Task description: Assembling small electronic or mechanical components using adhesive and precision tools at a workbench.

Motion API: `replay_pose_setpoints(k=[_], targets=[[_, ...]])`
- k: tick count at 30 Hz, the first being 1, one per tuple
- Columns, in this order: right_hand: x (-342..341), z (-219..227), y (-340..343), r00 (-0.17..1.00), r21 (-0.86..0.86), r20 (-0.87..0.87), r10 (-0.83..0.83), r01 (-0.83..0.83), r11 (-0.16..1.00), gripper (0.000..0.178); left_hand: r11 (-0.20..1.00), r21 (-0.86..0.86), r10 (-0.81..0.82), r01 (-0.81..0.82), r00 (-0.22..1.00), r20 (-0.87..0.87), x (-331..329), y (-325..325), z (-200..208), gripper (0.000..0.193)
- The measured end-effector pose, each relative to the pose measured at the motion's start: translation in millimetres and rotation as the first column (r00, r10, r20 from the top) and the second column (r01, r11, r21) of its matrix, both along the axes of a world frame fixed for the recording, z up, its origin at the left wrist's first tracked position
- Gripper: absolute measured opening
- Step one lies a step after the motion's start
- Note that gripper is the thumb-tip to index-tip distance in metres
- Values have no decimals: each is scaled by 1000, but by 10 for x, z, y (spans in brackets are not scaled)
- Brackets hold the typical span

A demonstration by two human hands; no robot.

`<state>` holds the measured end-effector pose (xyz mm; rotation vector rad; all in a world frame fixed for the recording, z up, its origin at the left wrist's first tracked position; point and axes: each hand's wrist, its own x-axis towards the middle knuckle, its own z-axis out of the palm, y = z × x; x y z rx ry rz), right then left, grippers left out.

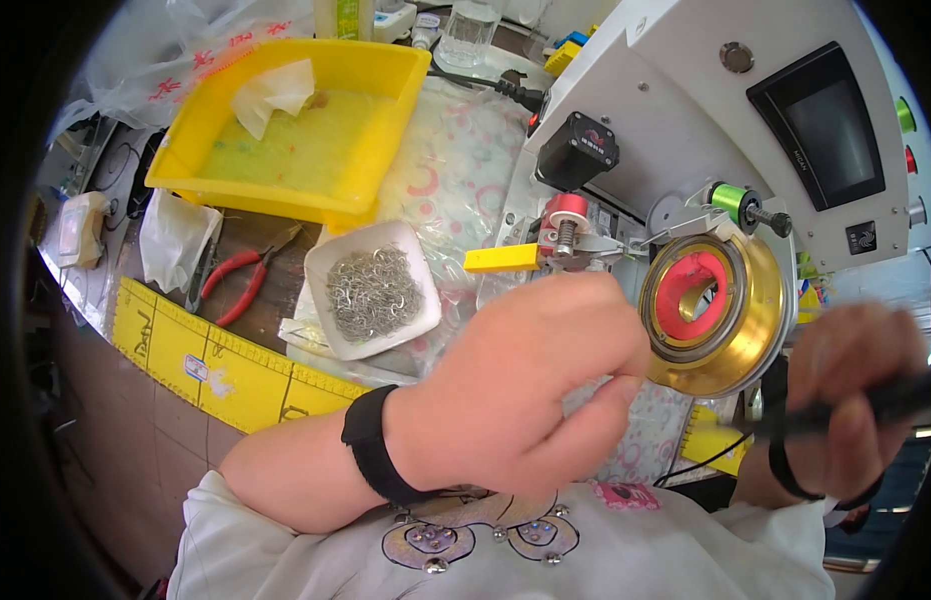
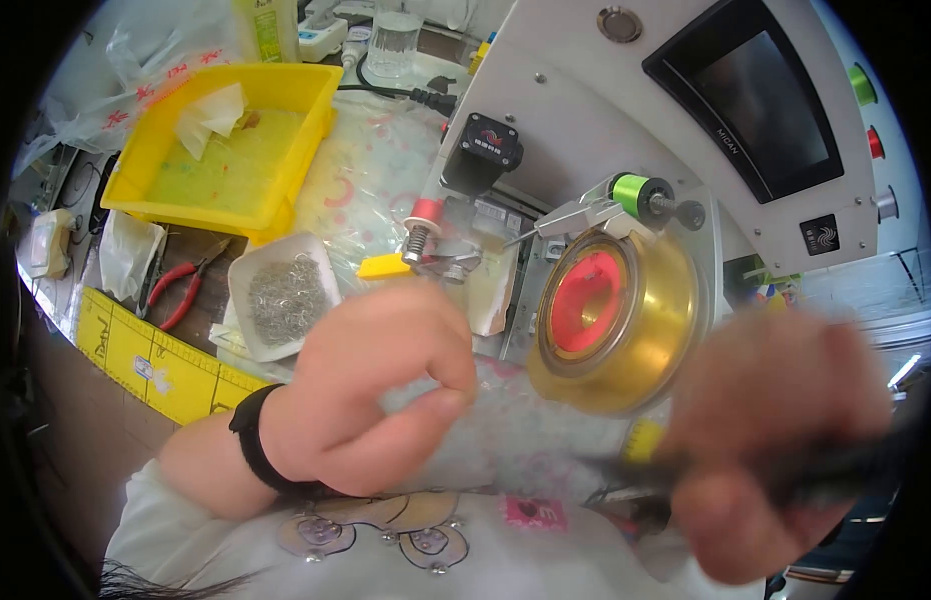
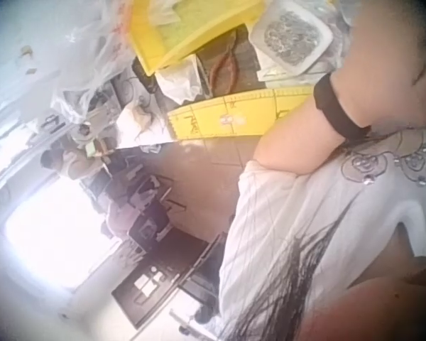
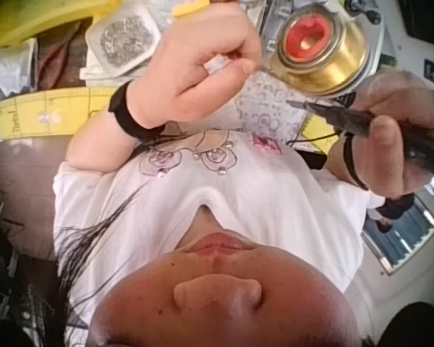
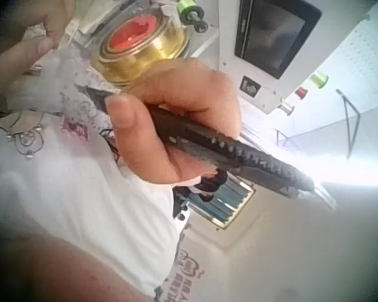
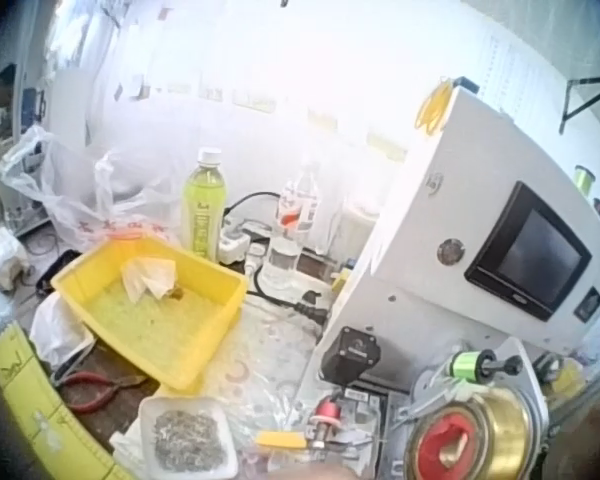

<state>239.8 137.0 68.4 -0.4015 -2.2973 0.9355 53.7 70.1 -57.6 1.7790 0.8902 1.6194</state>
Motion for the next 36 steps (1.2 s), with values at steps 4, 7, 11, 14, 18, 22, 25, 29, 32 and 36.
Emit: replay_pose_setpoints(k=[4, 7, 11, 14, 18, 22, 25, 29, 32, 36], targets=[[399, -61, -119, 863, -225, 341, 372, -310, 924, 18, 982, 30, 173, -188, 947, 272, -228, -32, -34, 24], [425, -315, -415, 397, -5, 917, 32, -69, 998, 17, 938, -264, 347, -226, 577, 740, -369, 77, 101, 34], [1023, -1000, -622, 220, 316, 929, -297, -56, 947, 18, 914, -350, 391, -206, 215, 895, -659, 142, 71, 29], [1132, -1119, -697, 226, 447, 866, -446, 50, 893, 18, 957, -285, 287, -52, 36, 957, -764, 142, -22, 22], [811, -902, -733, 544, 409, 737, -402, 116, 905, 23, 958, -287, 284, -22, -92, 955, -826, 98, -26, 22], [288, -882, -695, 893, -487, 438, 98, 145, 861, 32, 969, -214, 186, 122, 206, 961, -836, 99, -112, 28], [-151, -990, -635, 993, -891, 114, -18, 110, 440, 27, 853, -502, 403, -141, 789, 464, -572, 242, 11, 25], [-691, -1037, -553, 844, -998, -20, -536, 11, 55, 21, 868, -353, 317, -348, 937, -145, -414, 223, -185, 26], [-840, -1082, -470, 699, -988, -150, -700, -87, 125, 8, 846, -410, 247, -342, 931, -268, -325, 150, -143, 26], [-859, -1155, -441, 668, -975, -190, -719, -46, 215, 4, 836, -432, 192, -340, 917, -350, -320, 111, -137, 26]])
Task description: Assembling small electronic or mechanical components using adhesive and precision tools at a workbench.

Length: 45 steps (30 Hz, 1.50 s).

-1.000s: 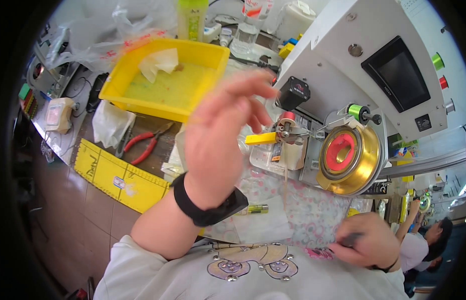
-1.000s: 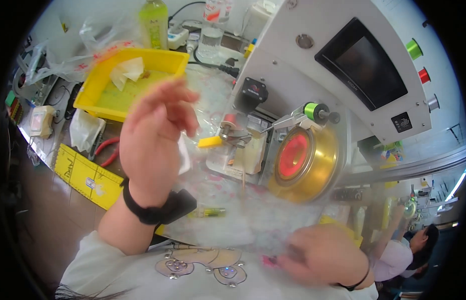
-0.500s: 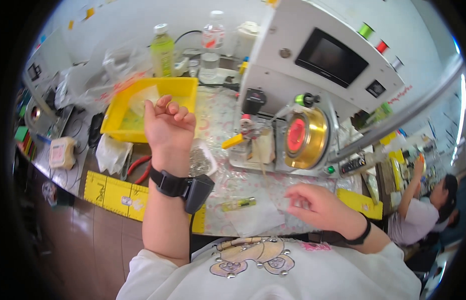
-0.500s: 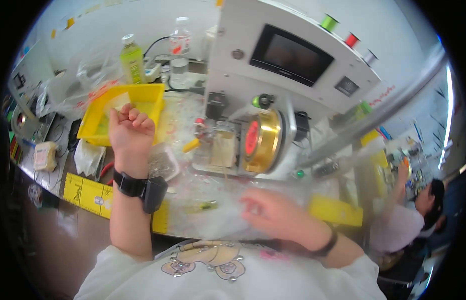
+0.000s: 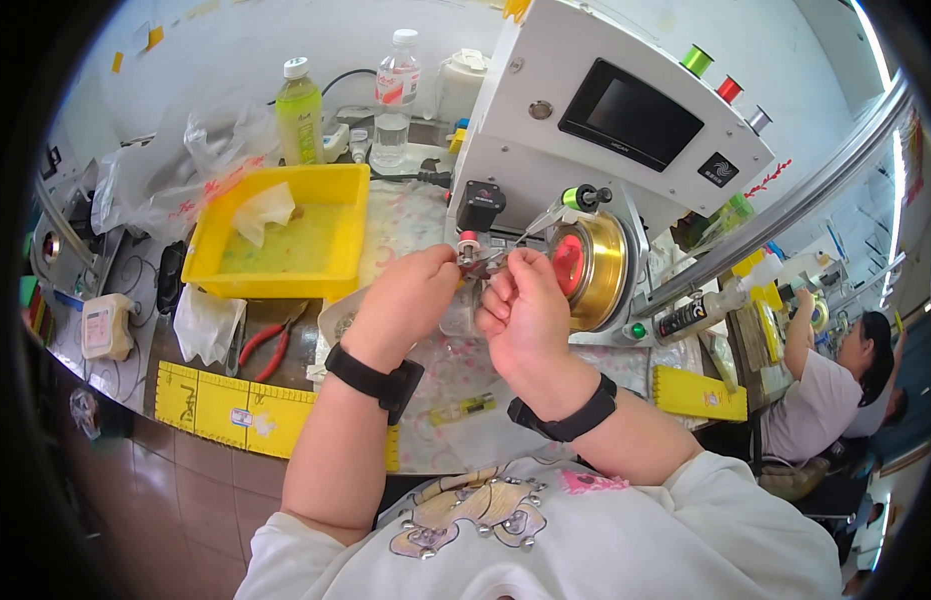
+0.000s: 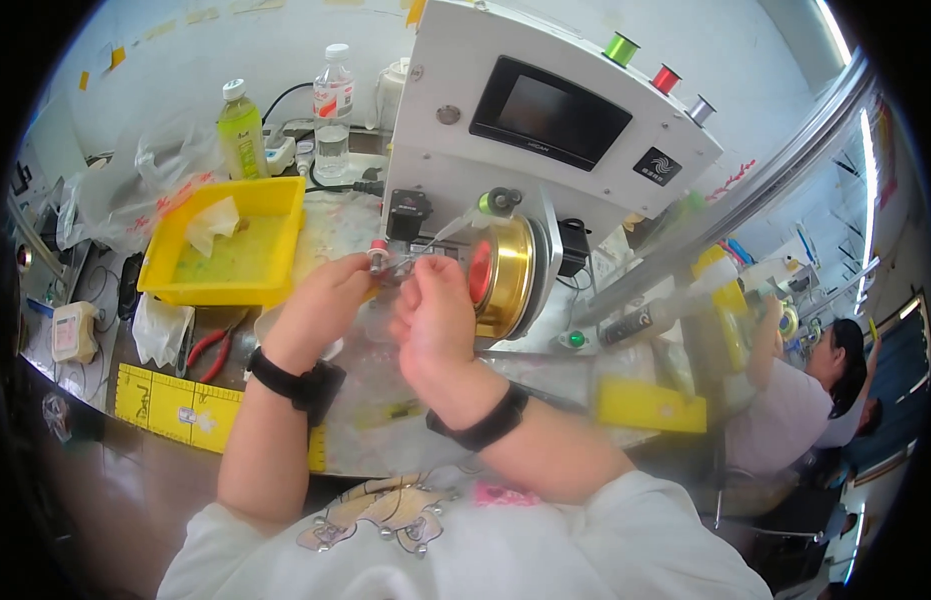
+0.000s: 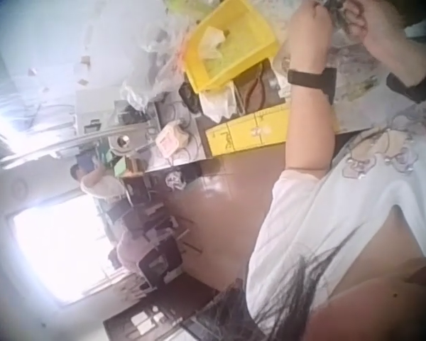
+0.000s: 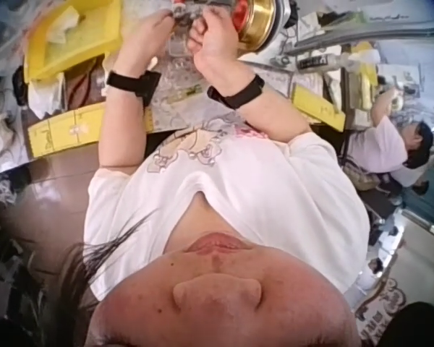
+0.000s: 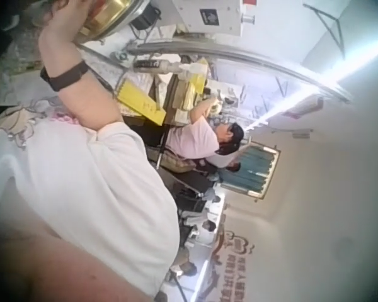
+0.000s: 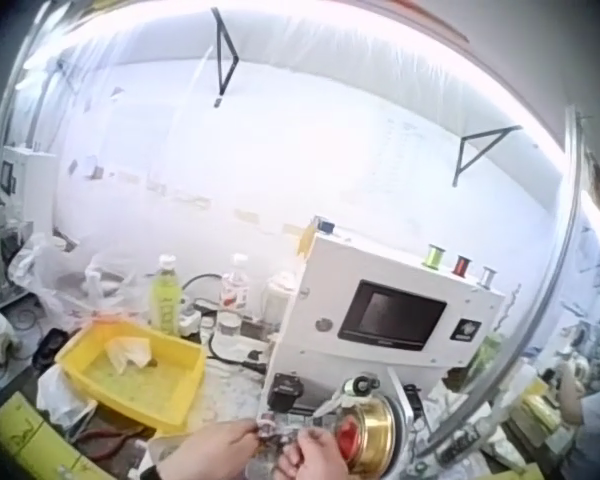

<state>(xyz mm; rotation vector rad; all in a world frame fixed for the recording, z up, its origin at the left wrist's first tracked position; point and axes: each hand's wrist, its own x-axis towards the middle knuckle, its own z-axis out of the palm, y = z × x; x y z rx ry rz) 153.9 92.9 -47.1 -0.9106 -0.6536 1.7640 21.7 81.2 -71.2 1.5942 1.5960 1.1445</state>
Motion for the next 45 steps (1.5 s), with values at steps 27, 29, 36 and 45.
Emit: replay_pose_setpoints(k=[27, 29, 36, 45], targets=[[7, 58, 52, 995, 102, 83, -53, 44, 994, 5, 804, 577, 245, -145, 965, -98, 378, 120, 226, 8], [34, 34, 53, 997, 103, 71, -8, 1, 995, 6, 785, 601, 251, -150, 964, -86, 377, 125, 186, 7], [283, -13, -223, 995, 86, 56, 77, -82, 993, 7, 778, 607, -91, 166, 984, -152, 272, -40, 324, 11], [1418, 622, -350, 689, 529, 724, 26, -580, 619, 11, 903, 411, -80, 125, 989, -124, 277, -132, 383, 11]])
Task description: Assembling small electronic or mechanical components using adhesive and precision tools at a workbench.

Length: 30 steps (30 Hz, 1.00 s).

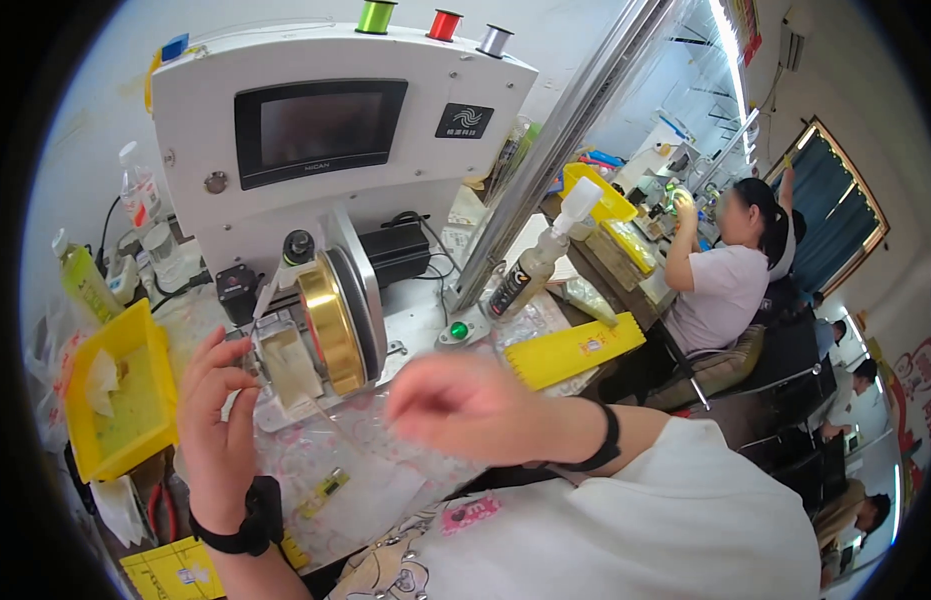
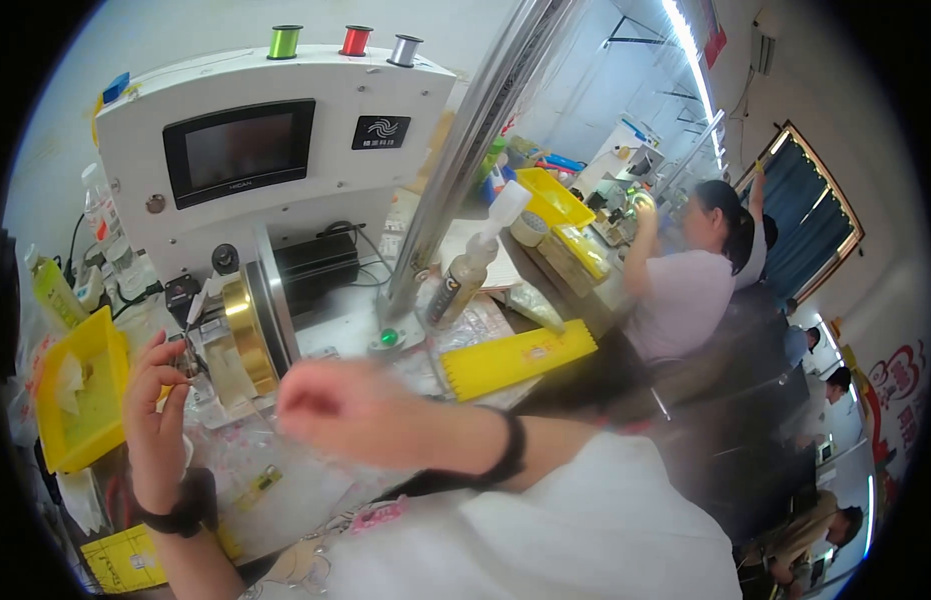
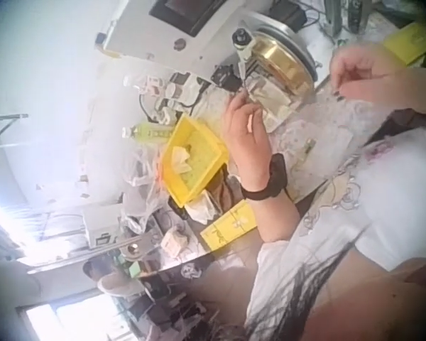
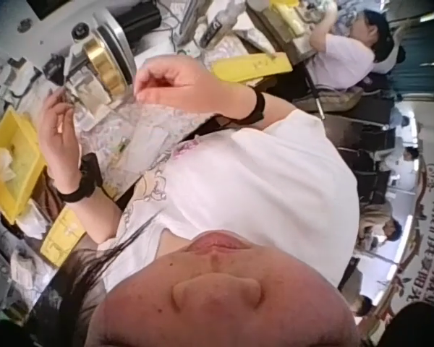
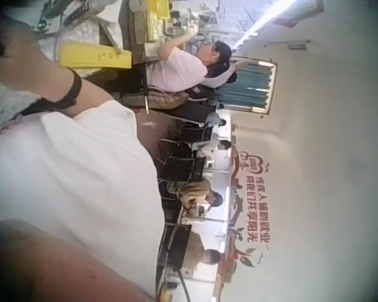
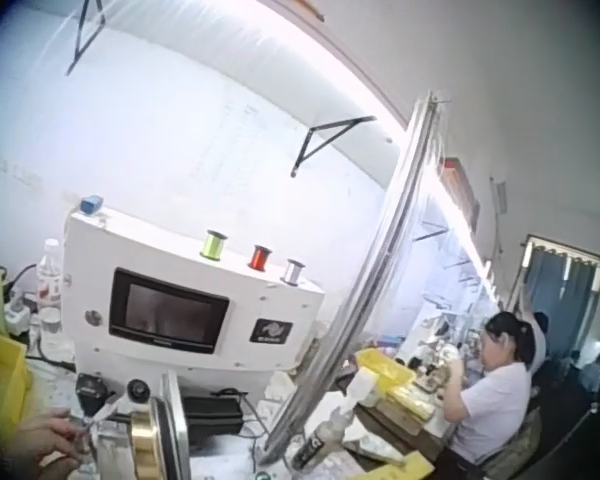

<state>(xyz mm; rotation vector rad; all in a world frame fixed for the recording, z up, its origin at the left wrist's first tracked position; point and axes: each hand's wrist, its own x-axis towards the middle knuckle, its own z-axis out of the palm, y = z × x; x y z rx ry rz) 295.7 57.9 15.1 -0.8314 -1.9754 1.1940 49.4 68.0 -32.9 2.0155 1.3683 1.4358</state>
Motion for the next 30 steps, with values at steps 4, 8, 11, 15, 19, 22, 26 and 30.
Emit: replay_pose_setpoints(k=[4, 8, 11, 15, 19, 22, 26, 30], targets=[[1030, 83, 571, 623, 437, -482, -616, 780, 447, 21, 995, -46, 85, -84, 996, 9, -18, -58, -52, 11], [1693, 15, 1104, 336, 167, -268, -903, 939, 300, 53, 999, 10, 32, -32, 999, -18, -19, -33, -2, 10], [2514, -175, 1393, 567, 182, -57, -822, 815, 550, 27, 999, 27, 26, -25, 999, -31, -14, 77, -42, 9], [2240, 45, 1178, 337, 565, -250, -908, 812, 147, 24, 1000, 29, -7, 7, 1000, -3, -72, 16, -122, 11], [2503, 841, 696, 345, 430, -778, -524, 902, -46, 32, 997, 65, -42, 40, 999, 26, -70, 75, -148, 11], [2304, 1348, 79, 599, 421, -784, -165, 708, 567, 37, 995, 88, -59, 57, 998, 22, -79, 84, -150, 10], [911, 802, 11, 654, 344, -724, 221, 63, 937, 32, 997, 64, -45, 43, 999, 25, -118, 82, -235, 9], [52, 228, 362, 833, 355, -457, 311, -150, 923, 53, 995, 85, -45, 43, 999, 25, -103, 98, -240, 8]])
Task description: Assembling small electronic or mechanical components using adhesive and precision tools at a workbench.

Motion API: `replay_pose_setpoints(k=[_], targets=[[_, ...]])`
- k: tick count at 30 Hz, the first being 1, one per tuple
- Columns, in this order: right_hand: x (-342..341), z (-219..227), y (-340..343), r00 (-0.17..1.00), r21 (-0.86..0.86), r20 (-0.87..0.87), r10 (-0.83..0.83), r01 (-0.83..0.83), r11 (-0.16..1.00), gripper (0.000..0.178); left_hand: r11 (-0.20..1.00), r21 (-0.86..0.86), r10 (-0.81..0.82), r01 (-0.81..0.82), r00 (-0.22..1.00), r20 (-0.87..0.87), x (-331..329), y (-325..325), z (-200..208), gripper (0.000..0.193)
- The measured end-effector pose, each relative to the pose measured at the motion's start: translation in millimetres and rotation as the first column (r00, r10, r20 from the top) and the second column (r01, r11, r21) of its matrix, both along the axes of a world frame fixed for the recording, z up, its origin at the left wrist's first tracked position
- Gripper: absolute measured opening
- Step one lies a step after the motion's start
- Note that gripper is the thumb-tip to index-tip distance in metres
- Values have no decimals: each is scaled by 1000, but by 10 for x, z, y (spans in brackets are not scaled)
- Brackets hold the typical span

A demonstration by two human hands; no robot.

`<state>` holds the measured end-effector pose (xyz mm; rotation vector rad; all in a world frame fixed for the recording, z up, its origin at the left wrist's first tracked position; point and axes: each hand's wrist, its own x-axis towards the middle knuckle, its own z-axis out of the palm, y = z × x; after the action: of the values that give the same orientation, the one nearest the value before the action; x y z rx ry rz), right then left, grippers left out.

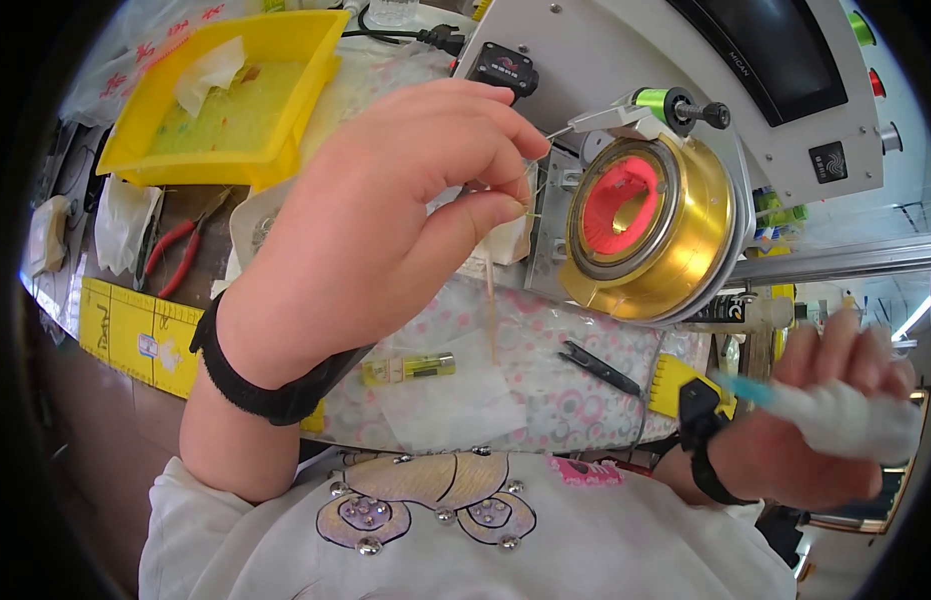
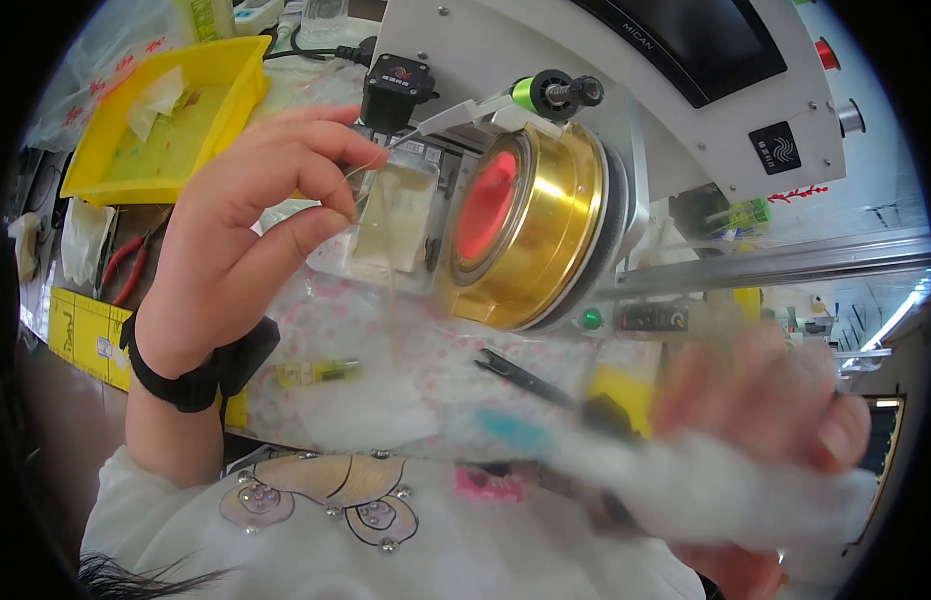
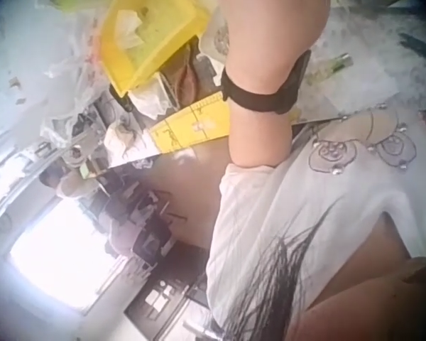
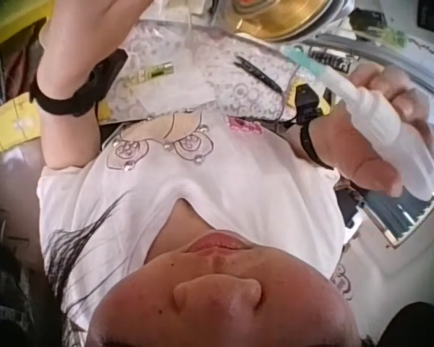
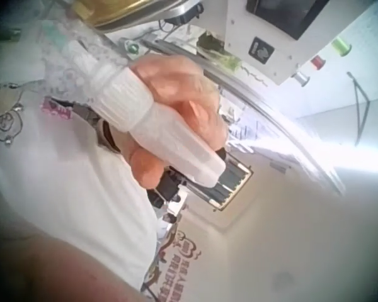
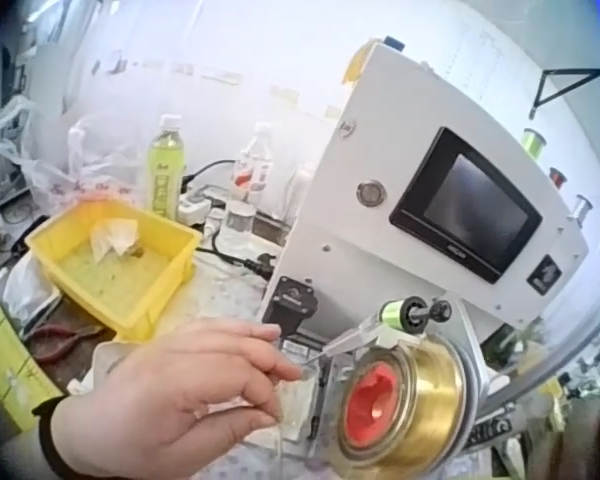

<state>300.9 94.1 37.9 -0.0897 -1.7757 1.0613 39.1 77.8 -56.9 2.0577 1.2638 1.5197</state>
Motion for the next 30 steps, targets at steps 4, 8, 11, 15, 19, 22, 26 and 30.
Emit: replay_pose_setpoints(k=[4, 8, 11, 15, 19, 22, 26, 30], targets=[[-197, -237, 164, 975, 125, 170, -146, 126, 984, 59, 1000, 9, -5, 5, 1000, 15, 14, -14, 24, 8], [-232, -320, 179, 927, 177, 184, -328, 297, 938, 57, 1000, 17, 10, -11, 999, 38, 19, -28, 17, 8], [-287, -334, 160, 895, 199, 207, -395, 357, 913, 56, 999, 28, 17, -18, 999, 28, 11, 0, 8, 8], [-294, -339, 166, 884, 253, 231, -407, 349, 902, 55, 1000, 21, 13, -13, 1000, 22, -9, 0, 16, 8], [-276, -348, 178, 874, 307, 250, -417, 337, 890, 55, 1000, 5, -9, 8, 997, 74, 59, -50, 230, 8], [-252, -345, 206, 862, 344, 262, -433, 335, 877, 54, 1000, 13, -14, 13, 997, 79, 49, -6, 133, 8], [-244, -360, 215, 852, 390, 272, -448, 328, 860, 54, 991, 135, -10, 22, 996, -94, -78, 89, -83, 7], [-299, -383, 200, 820, 423, 209, -533, 416, 805, 55, 990, 138, -9, 23, 995, -103, -84, 89, -82, 7]])
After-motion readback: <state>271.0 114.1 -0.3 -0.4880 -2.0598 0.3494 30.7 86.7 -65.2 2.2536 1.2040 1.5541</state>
